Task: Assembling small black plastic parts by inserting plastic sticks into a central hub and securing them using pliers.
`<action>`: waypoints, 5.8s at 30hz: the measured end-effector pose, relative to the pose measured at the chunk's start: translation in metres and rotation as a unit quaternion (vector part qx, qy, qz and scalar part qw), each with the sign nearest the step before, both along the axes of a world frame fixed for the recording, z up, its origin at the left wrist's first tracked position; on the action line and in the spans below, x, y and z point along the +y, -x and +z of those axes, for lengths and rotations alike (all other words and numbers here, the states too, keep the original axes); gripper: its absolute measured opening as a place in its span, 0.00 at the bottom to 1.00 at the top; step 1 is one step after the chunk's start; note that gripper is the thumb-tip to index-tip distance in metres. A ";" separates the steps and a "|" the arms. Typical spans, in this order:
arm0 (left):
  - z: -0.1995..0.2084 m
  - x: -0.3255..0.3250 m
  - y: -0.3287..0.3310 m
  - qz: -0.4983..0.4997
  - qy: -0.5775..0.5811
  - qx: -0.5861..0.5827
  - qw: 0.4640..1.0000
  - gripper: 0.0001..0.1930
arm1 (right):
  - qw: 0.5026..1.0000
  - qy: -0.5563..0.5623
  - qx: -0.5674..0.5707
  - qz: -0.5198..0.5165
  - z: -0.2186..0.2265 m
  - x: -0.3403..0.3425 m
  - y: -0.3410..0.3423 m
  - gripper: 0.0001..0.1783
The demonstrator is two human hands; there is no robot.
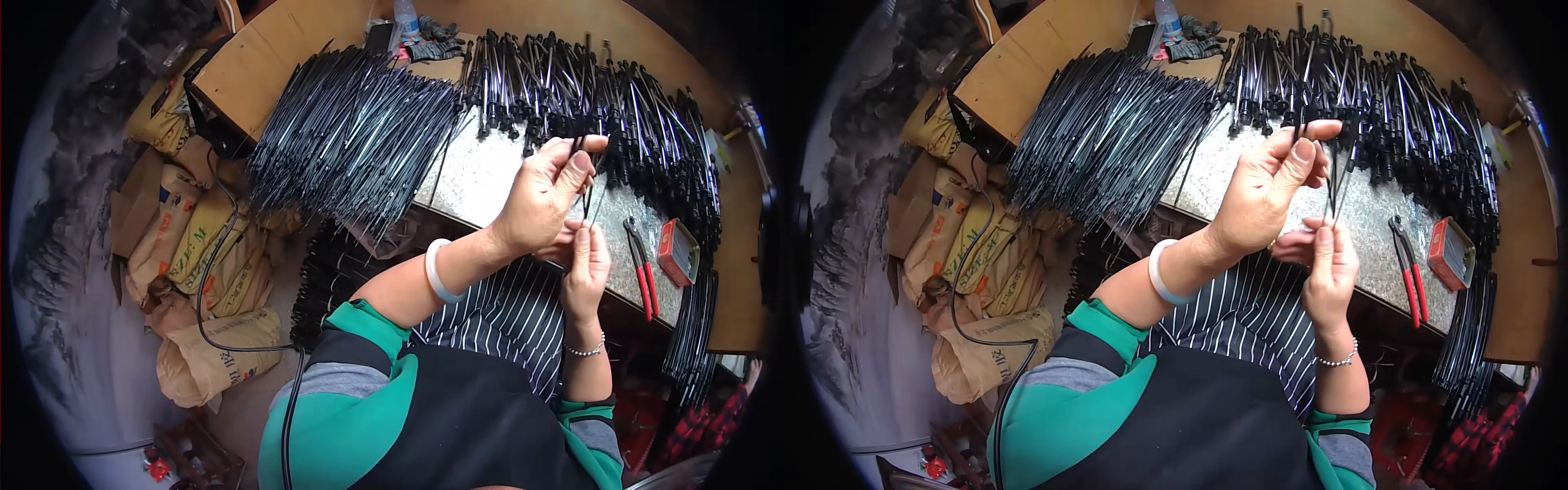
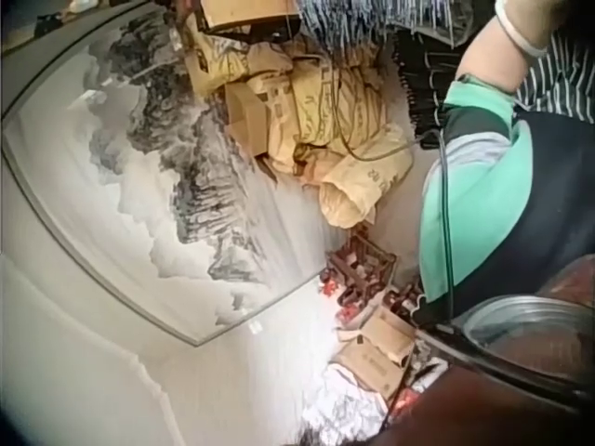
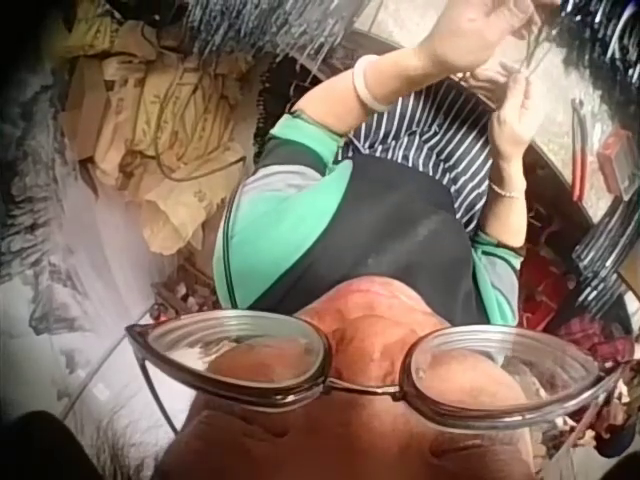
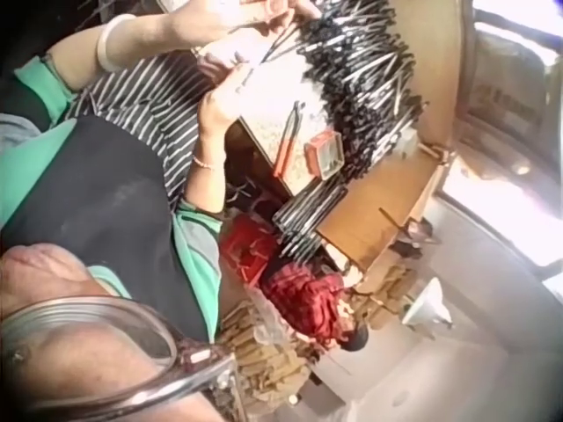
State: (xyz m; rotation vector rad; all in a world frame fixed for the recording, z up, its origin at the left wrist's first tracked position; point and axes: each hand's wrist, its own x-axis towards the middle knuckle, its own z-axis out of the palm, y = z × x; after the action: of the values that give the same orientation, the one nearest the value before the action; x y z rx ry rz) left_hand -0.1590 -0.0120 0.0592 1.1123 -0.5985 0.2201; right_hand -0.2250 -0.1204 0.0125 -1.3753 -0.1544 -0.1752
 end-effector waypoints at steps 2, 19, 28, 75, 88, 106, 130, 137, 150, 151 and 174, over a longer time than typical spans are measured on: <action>-0.002 0.004 -0.002 0.046 -0.105 -0.012 0.993 0.19 | 0.998 -0.032 0.023 0.047 0.002 -0.006 0.007 0.14; -0.056 0.190 -0.146 0.476 -0.719 0.124 0.491 0.22 | 0.993 -0.105 0.051 0.024 0.034 -0.046 0.019 0.13; -0.048 0.196 -0.150 0.461 -0.744 0.042 0.482 0.11 | 0.995 -0.090 0.034 -0.010 0.037 -0.058 0.022 0.13; -0.027 0.002 0.011 -0.160 -0.092 0.313 0.932 0.12 | 0.981 0.080 -0.001 -0.175 0.020 -0.093 0.065 0.16; -0.092 0.016 0.000 0.183 -0.413 -0.005 0.892 0.22 | 0.978 0.030 -0.057 -0.198 0.036 -0.106 0.066 0.18; -0.087 0.017 0.136 -0.444 -0.054 0.474 0.759 0.19 | 0.986 0.017 -0.024 -0.163 0.024 -0.095 0.058 0.18; -0.154 0.054 0.104 -0.354 -0.179 0.455 0.798 0.21 | 0.988 -0.102 0.010 -0.116 0.056 -0.082 0.066 0.15; -0.112 0.014 0.098 -0.334 -0.129 0.376 0.855 0.17 | 0.988 0.000 -0.013 -0.156 0.038 -0.076 0.059 0.15; -0.052 0.017 0.094 -0.314 -0.475 -0.051 0.821 0.15 | 0.995 -0.047 -0.010 -0.090 0.033 -0.045 0.051 0.14; -0.043 0.033 0.068 -0.174 -0.480 -0.077 0.856 0.13 | 0.995 -0.046 -0.007 -0.087 0.036 -0.050 0.052 0.13; -0.021 0.075 -0.018 -0.020 -0.033 0.195 0.980 0.07 | 0.993 -0.004 -0.007 -0.121 0.034 -0.060 0.037 0.12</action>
State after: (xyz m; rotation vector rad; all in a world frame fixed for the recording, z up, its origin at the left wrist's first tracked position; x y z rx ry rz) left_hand -0.1412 0.0634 0.0383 1.1687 -0.2786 -0.0547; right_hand -0.2620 -0.1807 0.0468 -1.3830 0.0035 -0.3877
